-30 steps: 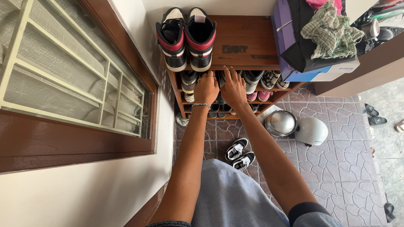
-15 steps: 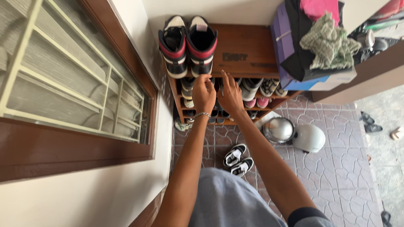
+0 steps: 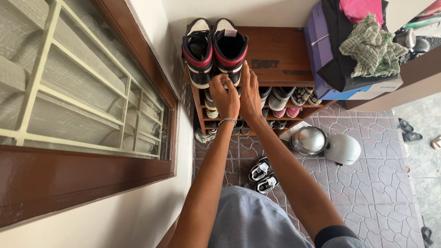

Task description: The person sits on the floor and systematically removes various pairs of shoes from a wooden shoe rack. They place each pair on the floor in front of them, creating a growing pile of footwear. The task involves handling sneakers, boots, and sandals one by one.

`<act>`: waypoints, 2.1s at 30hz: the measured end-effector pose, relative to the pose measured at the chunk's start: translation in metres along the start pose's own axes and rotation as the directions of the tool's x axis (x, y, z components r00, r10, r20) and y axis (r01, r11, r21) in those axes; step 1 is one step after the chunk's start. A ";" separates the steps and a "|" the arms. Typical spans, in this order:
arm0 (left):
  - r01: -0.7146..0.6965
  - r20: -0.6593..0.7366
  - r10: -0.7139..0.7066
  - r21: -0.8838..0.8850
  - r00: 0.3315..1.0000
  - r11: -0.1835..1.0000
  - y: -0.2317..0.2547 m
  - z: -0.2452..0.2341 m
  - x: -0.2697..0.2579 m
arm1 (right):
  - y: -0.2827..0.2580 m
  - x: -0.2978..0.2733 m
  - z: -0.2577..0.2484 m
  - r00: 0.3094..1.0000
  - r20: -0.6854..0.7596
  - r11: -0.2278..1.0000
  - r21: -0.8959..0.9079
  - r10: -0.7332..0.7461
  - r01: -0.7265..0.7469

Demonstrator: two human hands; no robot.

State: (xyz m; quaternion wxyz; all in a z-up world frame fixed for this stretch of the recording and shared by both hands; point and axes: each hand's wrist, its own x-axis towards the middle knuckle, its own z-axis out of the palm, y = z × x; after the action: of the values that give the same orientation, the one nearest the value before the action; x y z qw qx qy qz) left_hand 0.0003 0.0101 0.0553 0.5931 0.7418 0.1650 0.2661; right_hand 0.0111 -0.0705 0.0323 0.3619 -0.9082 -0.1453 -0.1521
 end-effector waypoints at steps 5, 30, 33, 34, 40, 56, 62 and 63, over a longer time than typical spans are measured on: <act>0.022 0.021 -0.022 0.024 1.000 0.999 -0.001 -0.001 0.003 | 0.001 0.002 0.001 0.999 -0.032 0.999 -0.029 -0.033 0.032; 0.317 0.216 -0.281 -0.159 0.935 0.935 -0.009 0.016 0.038 | -0.014 0.048 0.032 0.998 -0.064 0.986 -0.162 0.029 -0.039; 0.442 0.282 -0.390 -0.152 0.877 0.884 -0.006 0.012 0.050 | -0.018 0.045 0.033 0.995 -0.099 0.987 -0.157 0.001 -0.016; 0.440 0.280 -0.393 -0.131 0.876 0.888 -0.004 0.011 0.052 | -0.019 0.045 0.033 0.993 -0.100 0.990 -0.122 0.062 -0.074; 0.439 0.269 -0.419 -0.016 0.867 0.898 0.006 0.007 0.055 | -0.023 0.035 0.038 0.984 -0.131 0.980 -0.140 0.124 -0.142; 0.205 0.174 -0.185 -0.105 0.967 0.973 0.017 -0.005 -0.014 | -0.004 -0.034 0.032 0.965 -0.252 0.978 -0.169 0.079 -0.124; 0.191 0.195 -0.153 -0.192 0.969 0.963 0.029 -0.003 -0.079 | 0.007 -0.091 -0.002 0.957 -0.268 0.972 -0.172 0.111 -0.161; 0.146 0.182 -0.110 -0.201 0.977 0.969 0.028 -0.003 -0.095 | 0.008 -0.106 -0.007 0.961 -0.270 0.962 -0.245 0.054 -0.123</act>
State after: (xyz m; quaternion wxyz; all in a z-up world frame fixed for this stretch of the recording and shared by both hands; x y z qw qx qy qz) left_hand -0.0797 -0.0469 0.0636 0.6969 0.6818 0.1321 0.1791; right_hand -0.0835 -0.0973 -0.0077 0.2623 -0.9255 -0.0340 -0.2712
